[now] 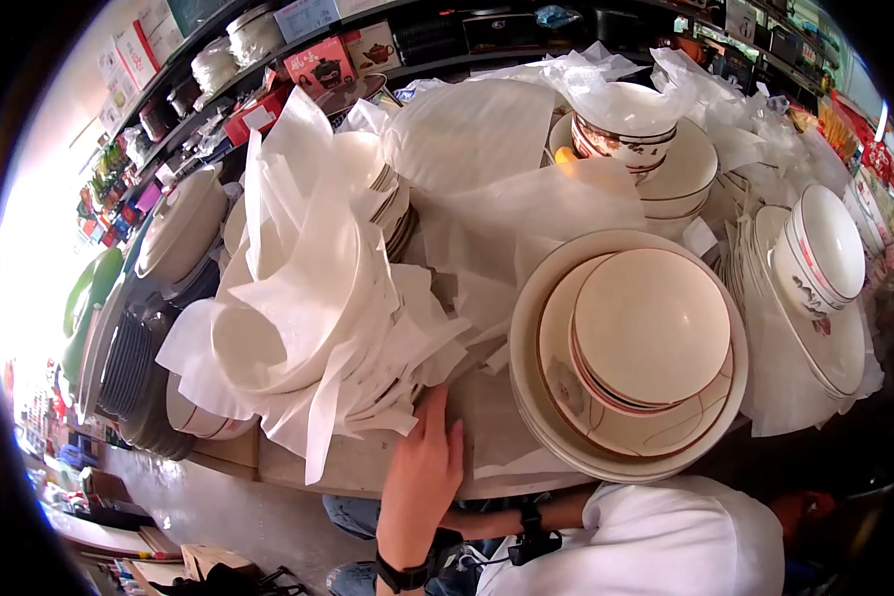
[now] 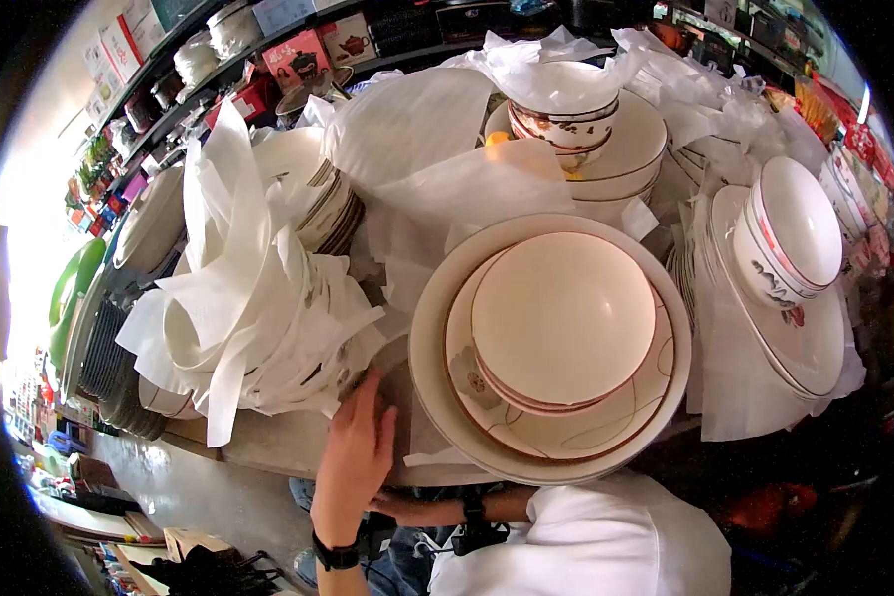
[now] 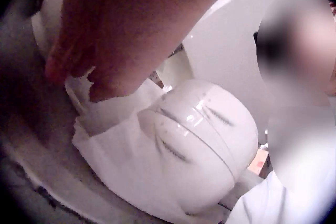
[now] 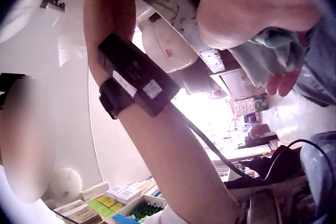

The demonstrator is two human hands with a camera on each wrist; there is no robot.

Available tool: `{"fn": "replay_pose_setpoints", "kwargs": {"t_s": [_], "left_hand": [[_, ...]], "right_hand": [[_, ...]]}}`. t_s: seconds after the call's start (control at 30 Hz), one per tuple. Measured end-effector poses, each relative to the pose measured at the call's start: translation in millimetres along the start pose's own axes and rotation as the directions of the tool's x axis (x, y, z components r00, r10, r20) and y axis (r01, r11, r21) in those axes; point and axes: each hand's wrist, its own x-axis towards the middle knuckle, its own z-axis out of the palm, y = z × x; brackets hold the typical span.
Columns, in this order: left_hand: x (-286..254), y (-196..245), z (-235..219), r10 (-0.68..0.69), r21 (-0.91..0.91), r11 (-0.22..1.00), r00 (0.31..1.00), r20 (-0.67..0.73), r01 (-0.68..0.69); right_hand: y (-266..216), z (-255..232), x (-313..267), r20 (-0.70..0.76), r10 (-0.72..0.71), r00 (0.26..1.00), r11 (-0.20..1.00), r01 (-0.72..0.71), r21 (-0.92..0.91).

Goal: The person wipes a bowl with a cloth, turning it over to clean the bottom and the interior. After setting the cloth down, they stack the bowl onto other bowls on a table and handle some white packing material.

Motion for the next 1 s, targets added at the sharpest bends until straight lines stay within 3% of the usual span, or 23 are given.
{"fn": "replay_pose_setpoints", "kwargs": {"t_s": [0.07,0.1,0.2,0.33,0.4,0.43,0.5,0.6,0.73,1.0], "left_hand": [[8,6,10,0.074,0.208,0.975,0.997,0.032,-0.079],[12,10,11,0.005,0.189,0.981,0.992,0.126,-0.029],[20,10,25,0.118,0.247,0.961,0.992,0.038,-0.124],[35,-8,40,0.187,0.376,0.905,0.980,0.068,-0.199],[46,-9,38,0.127,0.138,0.980,0.984,0.125,-0.144],[50,-5,36,0.125,0.141,0.980,0.984,0.129,-0.143],[61,12,29,0.084,-0.028,0.996,0.991,0.099,-0.082],[77,23,21,0.016,-0.038,0.999,0.982,0.188,-0.009],[95,39,18,0.006,-0.097,0.995,0.982,0.189,0.012],[90,3,25,0.129,-0.045,0.991,0.972,0.197,-0.123]], "right_hand": [[-3,-3,-3,0.003,-0.010,1.000,1.000,0.010,-0.002],[-4,-4,-5,0.003,-0.016,1.000,1.000,0.016,-0.006],[-7,-7,-8,0.009,-0.027,1.000,1.000,0.027,-0.008],[-13,-12,-10,0.018,-0.026,0.999,0.999,0.027,-0.018],[-15,-15,-11,0.022,-0.025,0.999,0.999,0.025,-0.023],[-17,-16,-11,0.026,-0.024,0.999,0.999,0.025,-0.026],[-19,-19,-12,0.029,-0.023,0.999,0.999,0.024,-0.031],[-22,-21,-14,0.037,-0.022,0.999,0.999,0.023,-0.027],[-24,-25,-17,0.037,-0.018,0.999,0.999,0.020,-0.032],[-27,-28,-21,0.058,-0.013,0.998,0.999,0.016,-0.041]]}}
